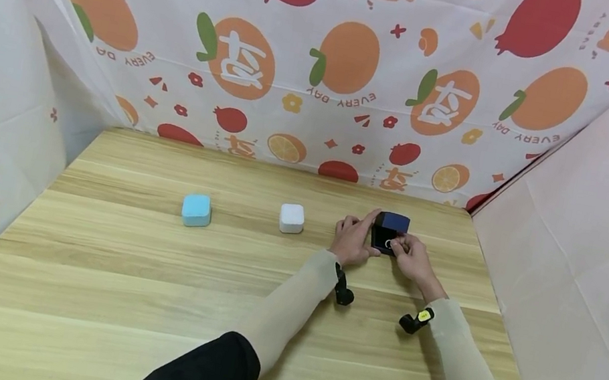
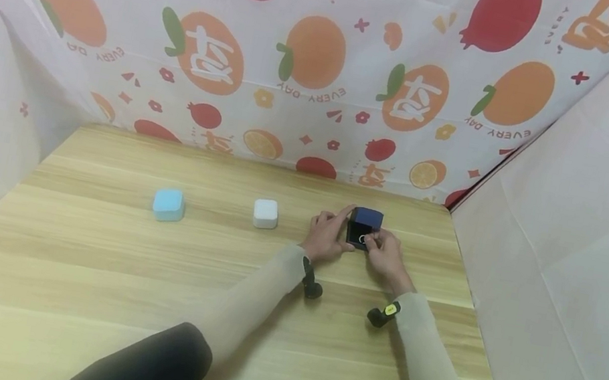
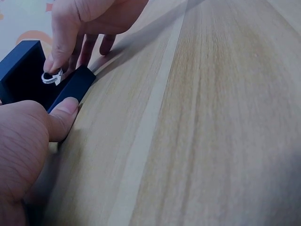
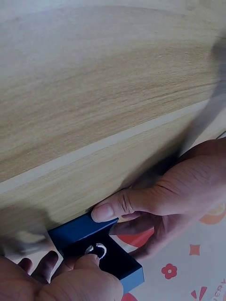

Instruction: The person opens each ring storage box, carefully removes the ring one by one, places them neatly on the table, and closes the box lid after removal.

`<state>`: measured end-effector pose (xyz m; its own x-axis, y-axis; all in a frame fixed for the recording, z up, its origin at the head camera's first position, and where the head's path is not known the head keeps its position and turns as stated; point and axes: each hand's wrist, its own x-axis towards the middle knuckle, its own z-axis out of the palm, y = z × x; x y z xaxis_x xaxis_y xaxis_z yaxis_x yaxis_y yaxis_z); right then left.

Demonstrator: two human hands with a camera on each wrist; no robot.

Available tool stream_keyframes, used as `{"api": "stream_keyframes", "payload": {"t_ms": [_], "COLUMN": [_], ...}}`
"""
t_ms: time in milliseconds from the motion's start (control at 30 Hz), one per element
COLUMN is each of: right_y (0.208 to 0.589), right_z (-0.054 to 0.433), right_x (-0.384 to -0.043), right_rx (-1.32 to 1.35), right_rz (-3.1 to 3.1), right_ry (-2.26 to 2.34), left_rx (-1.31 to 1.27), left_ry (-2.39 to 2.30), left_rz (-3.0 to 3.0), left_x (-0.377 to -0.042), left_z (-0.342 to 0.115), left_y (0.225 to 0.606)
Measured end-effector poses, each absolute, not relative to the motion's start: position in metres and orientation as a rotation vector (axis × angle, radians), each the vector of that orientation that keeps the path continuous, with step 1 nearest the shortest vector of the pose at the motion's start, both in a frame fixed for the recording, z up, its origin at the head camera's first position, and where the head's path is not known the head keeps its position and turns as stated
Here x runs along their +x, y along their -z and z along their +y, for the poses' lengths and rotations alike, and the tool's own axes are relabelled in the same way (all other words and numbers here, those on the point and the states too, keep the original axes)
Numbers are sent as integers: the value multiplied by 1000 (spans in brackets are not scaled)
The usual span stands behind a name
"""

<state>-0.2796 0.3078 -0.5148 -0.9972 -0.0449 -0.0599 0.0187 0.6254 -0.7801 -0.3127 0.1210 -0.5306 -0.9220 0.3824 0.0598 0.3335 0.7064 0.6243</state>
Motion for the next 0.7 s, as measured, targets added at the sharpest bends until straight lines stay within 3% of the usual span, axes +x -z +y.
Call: {"api": "stream_keyframes", "payload": {"t_ms": [700], "right_y": [516], "right_z": [309], "right_x": [-272], "right_rx": [-58], "right_rz": [2770], "right_ry": [1353], "left_rx": [615], "left_ry": [-1034], "left_rz": [2854], "left_x": [-315], "left_z": [122], "left_y": [535]}}
